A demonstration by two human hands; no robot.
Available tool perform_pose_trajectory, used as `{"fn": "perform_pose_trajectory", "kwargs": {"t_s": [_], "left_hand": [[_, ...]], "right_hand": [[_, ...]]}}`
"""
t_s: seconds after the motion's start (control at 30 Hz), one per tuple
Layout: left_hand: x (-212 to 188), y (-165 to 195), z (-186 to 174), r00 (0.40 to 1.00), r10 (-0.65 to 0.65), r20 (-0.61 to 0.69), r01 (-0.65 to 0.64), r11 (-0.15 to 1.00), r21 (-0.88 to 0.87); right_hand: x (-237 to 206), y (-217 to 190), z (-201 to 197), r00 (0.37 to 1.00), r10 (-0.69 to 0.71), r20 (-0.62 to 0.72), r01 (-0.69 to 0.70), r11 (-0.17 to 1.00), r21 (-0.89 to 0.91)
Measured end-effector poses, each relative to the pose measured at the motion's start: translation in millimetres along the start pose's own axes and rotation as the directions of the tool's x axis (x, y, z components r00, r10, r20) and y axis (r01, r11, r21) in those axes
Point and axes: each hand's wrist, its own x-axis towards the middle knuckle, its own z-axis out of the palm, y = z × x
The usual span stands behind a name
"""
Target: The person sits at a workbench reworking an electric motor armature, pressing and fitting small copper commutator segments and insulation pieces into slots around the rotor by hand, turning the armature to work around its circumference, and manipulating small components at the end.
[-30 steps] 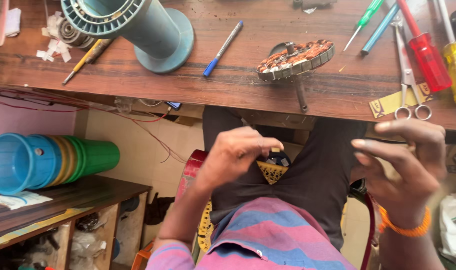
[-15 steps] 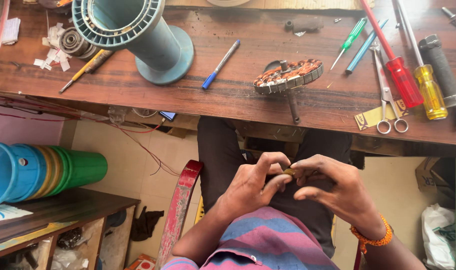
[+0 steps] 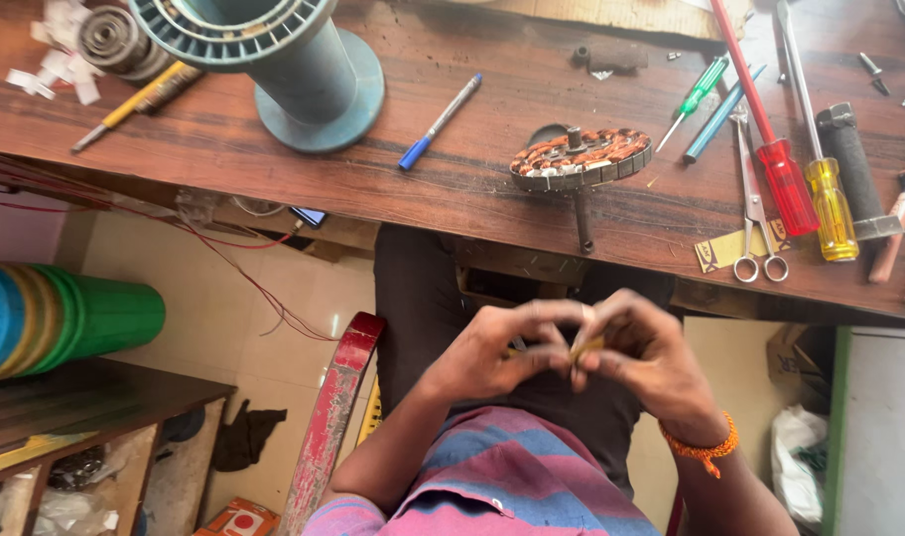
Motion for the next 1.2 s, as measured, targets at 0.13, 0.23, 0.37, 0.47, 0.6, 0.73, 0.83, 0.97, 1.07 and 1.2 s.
{"fn": "perform_pose_trajectory", "kwargs": {"t_s": [0.13,0.23,0.37,0.47,0.6,0.73,0.83,0.97,1.07,1.2], "left_hand": [[10.5,-13.8,-4.6,0.933,0.113,-0.343,-0.067,0.987,0.143],[14.0,-14.5,-16.8,0.876,0.096,-0.472,-0.045,0.992,0.118],[14.6,-2.4,-31.1,0.845,0.121,-0.52,-0.062,0.99,0.13],[16.3,8.4,-37.7,0.837,0.18,-0.517,-0.087,0.976,0.199],[35.0,13.9,-43.3,0.796,0.404,-0.451,-0.167,0.862,0.478],[59.0,11.4,-45.7,0.767,0.544,-0.34,-0.189,0.698,0.691],[77.0,4.0,-47.1,0.785,0.542,-0.301,-0.182,0.665,0.724],[90.8,-10.5,-40.7,0.766,0.562,-0.312,-0.188,0.66,0.728],[97.6,-20.0,-32.6,0.718,0.59,-0.37,-0.15,0.65,0.745],[99.5,-24.0,-28.9,0.699,0.583,-0.414,-0.126,0.67,0.731]], "right_hand": [[11.2,-31.9,3.4,0.878,-0.402,-0.261,0.284,0.875,-0.392],[33.5,-50.4,13.0,0.762,-0.572,-0.302,0.339,0.751,-0.567],[73.8,-71.4,21.6,0.786,-0.583,-0.206,0.297,0.648,-0.701],[83.4,-79.0,31.9,0.8,-0.556,-0.227,0.275,0.675,-0.685],[85.1,-85.7,39.2,0.83,-0.508,-0.231,0.235,0.693,-0.681],[88.3,-90.0,43.1,0.827,-0.543,-0.146,0.239,0.575,-0.783],[90.1,-92.4,48.6,0.815,-0.547,-0.191,0.147,0.515,-0.845],[92.5,-91.4,58.9,0.788,-0.599,-0.139,0.165,0.423,-0.891],[96.1,-86.8,64.1,0.732,-0.675,-0.091,0.153,0.293,-0.944],[93.6,-78.5,61.1,0.733,-0.655,-0.184,0.116,0.387,-0.915]]}}
